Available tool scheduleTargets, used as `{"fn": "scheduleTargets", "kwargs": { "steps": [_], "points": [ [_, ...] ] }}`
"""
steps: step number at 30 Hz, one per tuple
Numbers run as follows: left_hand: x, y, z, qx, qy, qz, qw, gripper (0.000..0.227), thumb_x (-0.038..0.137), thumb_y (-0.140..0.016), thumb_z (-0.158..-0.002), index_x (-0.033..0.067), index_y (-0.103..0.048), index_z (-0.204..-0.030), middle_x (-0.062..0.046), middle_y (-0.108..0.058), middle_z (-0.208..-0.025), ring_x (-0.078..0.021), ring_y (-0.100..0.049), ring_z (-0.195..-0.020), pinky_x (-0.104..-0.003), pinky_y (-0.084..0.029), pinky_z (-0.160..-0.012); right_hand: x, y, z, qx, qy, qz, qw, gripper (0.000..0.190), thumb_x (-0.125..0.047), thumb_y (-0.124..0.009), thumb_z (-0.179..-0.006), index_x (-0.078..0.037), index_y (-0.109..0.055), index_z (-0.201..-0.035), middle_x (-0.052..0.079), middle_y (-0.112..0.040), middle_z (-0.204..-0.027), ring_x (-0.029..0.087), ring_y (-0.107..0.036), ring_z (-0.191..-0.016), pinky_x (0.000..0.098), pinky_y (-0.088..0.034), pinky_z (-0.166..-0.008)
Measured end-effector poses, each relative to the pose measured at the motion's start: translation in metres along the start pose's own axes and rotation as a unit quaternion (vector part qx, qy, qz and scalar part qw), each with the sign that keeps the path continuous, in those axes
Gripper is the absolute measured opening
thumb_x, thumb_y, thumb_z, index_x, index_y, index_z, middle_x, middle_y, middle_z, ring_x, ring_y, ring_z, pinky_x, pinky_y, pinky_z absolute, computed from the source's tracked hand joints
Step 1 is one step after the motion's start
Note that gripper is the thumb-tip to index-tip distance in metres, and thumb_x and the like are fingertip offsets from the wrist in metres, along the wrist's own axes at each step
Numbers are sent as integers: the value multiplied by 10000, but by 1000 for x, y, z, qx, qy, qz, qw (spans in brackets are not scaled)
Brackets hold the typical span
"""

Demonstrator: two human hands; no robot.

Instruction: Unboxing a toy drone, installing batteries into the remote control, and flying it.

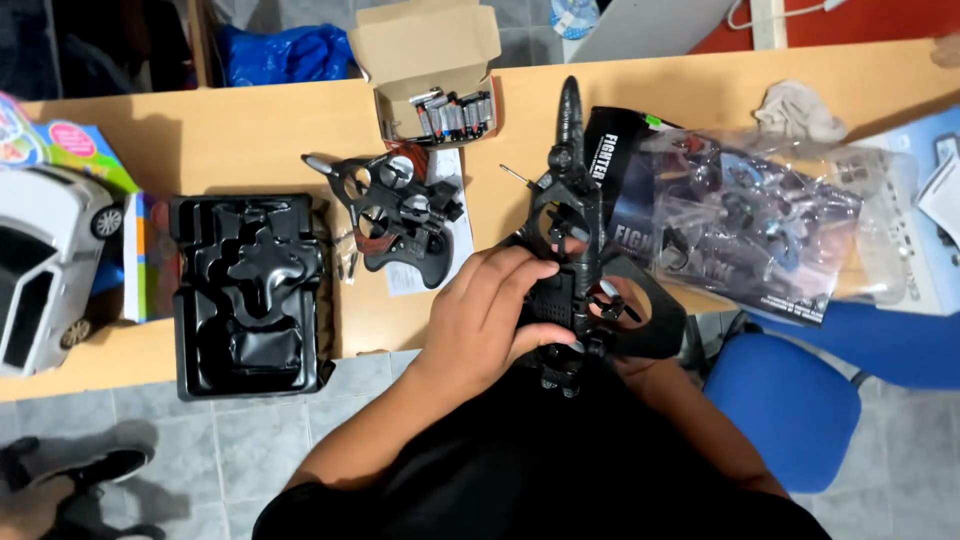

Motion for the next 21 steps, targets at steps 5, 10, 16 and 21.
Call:
{"fn": "scheduleTargets", "kwargs": {
  "steps": [5, 10, 16, 21],
  "points": [
    [-9, 14, -11, -14, -22, -7, 1000, 567, 355, -761, -895, -9, -627, -1308, -186, -615, -1143, -388, -640, -1033, -457, -593, -875, -63, -38, 3, 18, 25, 122, 992, 143, -49, -677, -970, 42, -607, -1057, 162, -648, -847, 228, -650, -870, 318, -522, -803],
    [-15, 27, -19, -31, -18, -21, 999, 557, 300, -791, -893, 1, -624, -1332, -175, -610, -1142, -377, -634, -1042, -459, -592, -841, -56, -44, -1, 18, 26, 59, 998, 187, -52, -694, -944, 33, -615, -1091, 176, -661, -903, 251, -661, -911, 338, -532, -836],
    [-21, 34, -19, -23, 8, 24, 999, 521, 299, -818, -859, 17, -653, -1264, -139, -620, -1121, -357, -636, -1026, -445, -592, -870, -30, -33, -5, 6, 16, -4, 1000, 249, -55, -715, -913, 22, -624, -1132, 192, -676, -969, 278, -674, -959, 363, -545, -875],
    [-18, 37, -16, -17, 16, 30, 999, 514, 299, -823, -858, 26, -653, -1258, -131, -618, -1096, -356, -640, -1008, -456, -592, -865, -10, -17, -8, -15, 8, -53, 998, 304, -57, -733, -887, 13, -632, -1166, 206, -688, -1025, 301, -685, -1000, 383, -555, -908]
  ]
}}
Point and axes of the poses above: each hand's wrist, its own z-axis away from the middle knuckle, its own y-axis out of the back of the hand, x = y × z, the point moved 4 cm from there along -z, towards the middle knuckle
